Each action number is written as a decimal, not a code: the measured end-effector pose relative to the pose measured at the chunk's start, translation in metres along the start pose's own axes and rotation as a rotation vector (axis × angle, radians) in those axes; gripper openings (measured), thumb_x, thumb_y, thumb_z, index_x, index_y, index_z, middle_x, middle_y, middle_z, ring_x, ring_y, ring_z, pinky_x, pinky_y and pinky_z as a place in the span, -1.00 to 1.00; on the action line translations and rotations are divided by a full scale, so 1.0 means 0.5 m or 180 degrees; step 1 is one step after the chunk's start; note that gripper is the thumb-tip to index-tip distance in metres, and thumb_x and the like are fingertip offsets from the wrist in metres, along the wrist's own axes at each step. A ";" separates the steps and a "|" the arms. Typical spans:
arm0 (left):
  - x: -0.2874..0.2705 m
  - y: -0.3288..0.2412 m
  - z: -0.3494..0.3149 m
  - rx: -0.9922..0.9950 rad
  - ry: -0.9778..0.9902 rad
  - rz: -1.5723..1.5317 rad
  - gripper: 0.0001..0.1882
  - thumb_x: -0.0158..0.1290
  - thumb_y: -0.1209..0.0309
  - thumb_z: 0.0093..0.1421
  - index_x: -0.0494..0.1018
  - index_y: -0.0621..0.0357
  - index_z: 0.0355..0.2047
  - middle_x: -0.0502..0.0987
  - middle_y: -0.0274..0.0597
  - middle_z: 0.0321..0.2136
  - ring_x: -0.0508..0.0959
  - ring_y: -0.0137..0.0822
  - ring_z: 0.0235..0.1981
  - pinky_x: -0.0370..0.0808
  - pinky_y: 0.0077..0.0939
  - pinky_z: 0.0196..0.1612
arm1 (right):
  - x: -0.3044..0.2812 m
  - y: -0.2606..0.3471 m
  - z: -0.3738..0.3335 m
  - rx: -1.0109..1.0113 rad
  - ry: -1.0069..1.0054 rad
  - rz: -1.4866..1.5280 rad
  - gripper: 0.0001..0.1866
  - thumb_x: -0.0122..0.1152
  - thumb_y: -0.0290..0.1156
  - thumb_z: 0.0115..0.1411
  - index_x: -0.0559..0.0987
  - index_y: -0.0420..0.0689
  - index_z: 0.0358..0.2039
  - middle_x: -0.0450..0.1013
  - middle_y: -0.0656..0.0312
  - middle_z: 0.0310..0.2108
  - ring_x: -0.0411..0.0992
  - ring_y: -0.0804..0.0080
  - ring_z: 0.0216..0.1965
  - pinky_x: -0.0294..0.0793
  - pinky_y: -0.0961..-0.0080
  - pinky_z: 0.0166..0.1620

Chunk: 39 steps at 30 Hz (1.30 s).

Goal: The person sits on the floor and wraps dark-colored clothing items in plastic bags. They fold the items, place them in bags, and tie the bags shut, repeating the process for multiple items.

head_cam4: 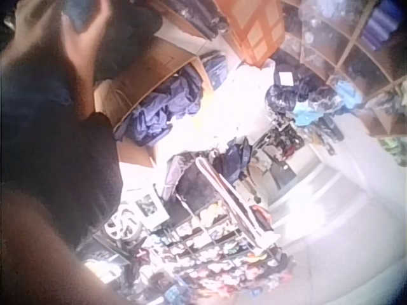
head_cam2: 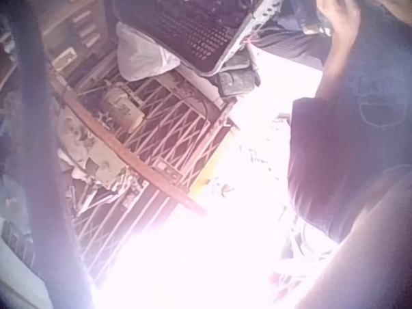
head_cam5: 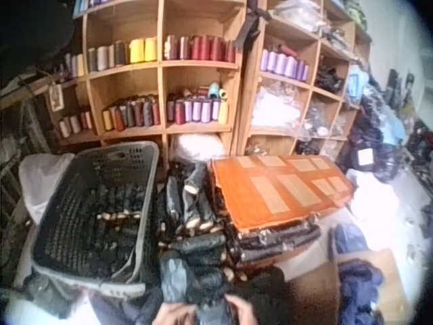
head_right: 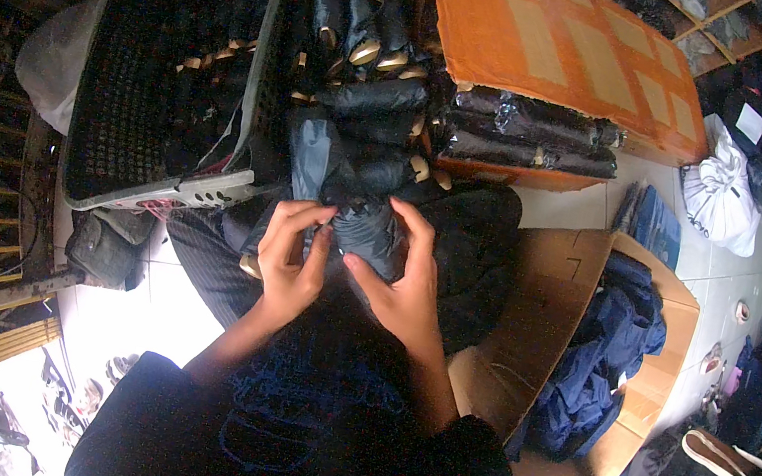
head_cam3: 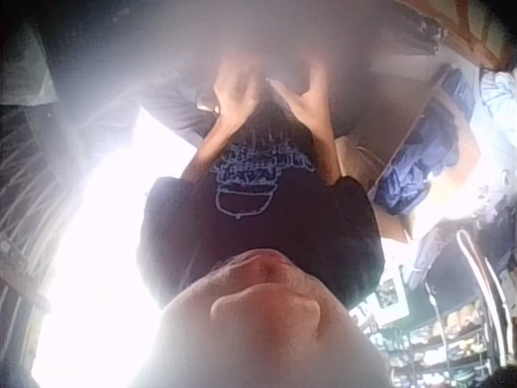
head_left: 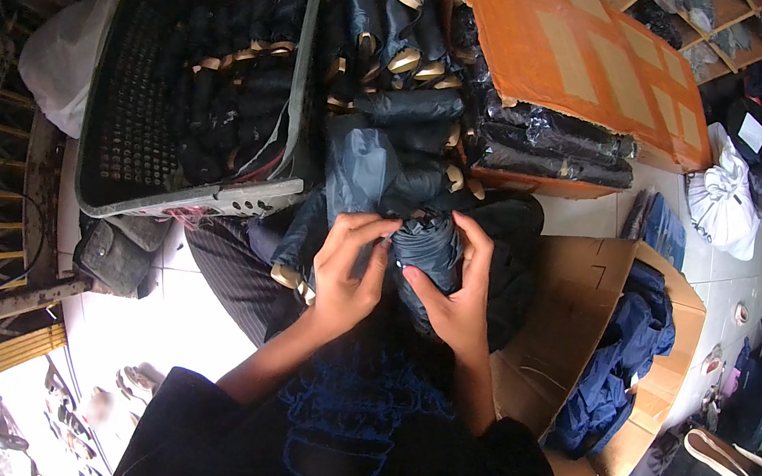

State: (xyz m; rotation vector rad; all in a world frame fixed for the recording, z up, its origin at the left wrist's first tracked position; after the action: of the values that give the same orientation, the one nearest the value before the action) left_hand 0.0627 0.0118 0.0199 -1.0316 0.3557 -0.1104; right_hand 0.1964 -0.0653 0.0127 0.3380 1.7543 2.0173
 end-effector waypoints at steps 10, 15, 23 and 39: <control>0.023 -0.032 -0.026 -0.0170 -0.0213 -0.0745 -0.75 0.01 0.76 -0.01 0.46 0.30 -0.30 0.49 -0.07 -0.37 0.50 -0.26 -0.33 0.43 -0.50 -0.21 | 0.009 0.015 0.020 -0.0666 0.0209 -0.1617 -0.20 0.35 -0.54 -0.07 0.24 -0.14 0.21 0.35 -0.06 0.02 0.38 0.00 0.02 0.43 0.28 -0.01; -0.013 0.049 0.007 -0.0987 -0.0655 -0.1233 -0.69 -0.08 0.81 0.03 0.44 0.27 -0.23 0.31 -0.32 -0.34 0.34 -0.50 -0.29 0.29 -0.67 -0.17 | -0.031 -0.041 -0.008 0.1306 -0.0038 0.1321 -0.23 0.32 -0.35 0.03 0.18 -0.28 0.20 0.34 -0.02 0.05 0.40 0.21 0.03 0.33 0.33 0.11; 0.021 0.026 0.035 -0.0554 0.0052 -0.1594 -0.77 -0.03 0.80 -0.02 0.38 0.23 -0.39 0.30 -0.29 -0.38 0.31 -0.48 -0.34 0.27 -0.67 -0.22 | -0.029 -0.005 -0.017 0.0796 0.1088 0.1816 -0.08 0.36 -0.07 -0.02 0.21 -0.40 0.21 0.18 0.03 0.24 0.21 0.22 0.22 0.10 0.36 0.25; 0.019 0.094 0.030 -0.0611 0.0410 -0.0116 -0.85 0.17 0.63 0.08 0.44 0.31 -0.33 0.51 -0.22 -0.40 0.54 -0.46 -0.40 0.48 -0.62 -0.32 | -0.045 -0.009 0.019 -0.0367 0.1081 -0.0563 -0.31 0.38 -0.37 -0.06 0.38 -0.33 0.10 0.29 0.00 0.15 0.28 0.14 0.18 0.23 0.34 0.20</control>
State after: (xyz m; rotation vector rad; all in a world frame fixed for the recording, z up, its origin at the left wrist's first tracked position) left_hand 0.0733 0.0458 -0.0157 -1.2242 0.4715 -0.1786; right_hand 0.2212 -0.0672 0.0123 -0.2024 1.7747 2.1263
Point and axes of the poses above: each hand's wrist, its own z-axis towards the middle knuckle, its own x-axis out of the palm, y = z × x, the point moved 5 cm from there along z, towards the middle knuckle
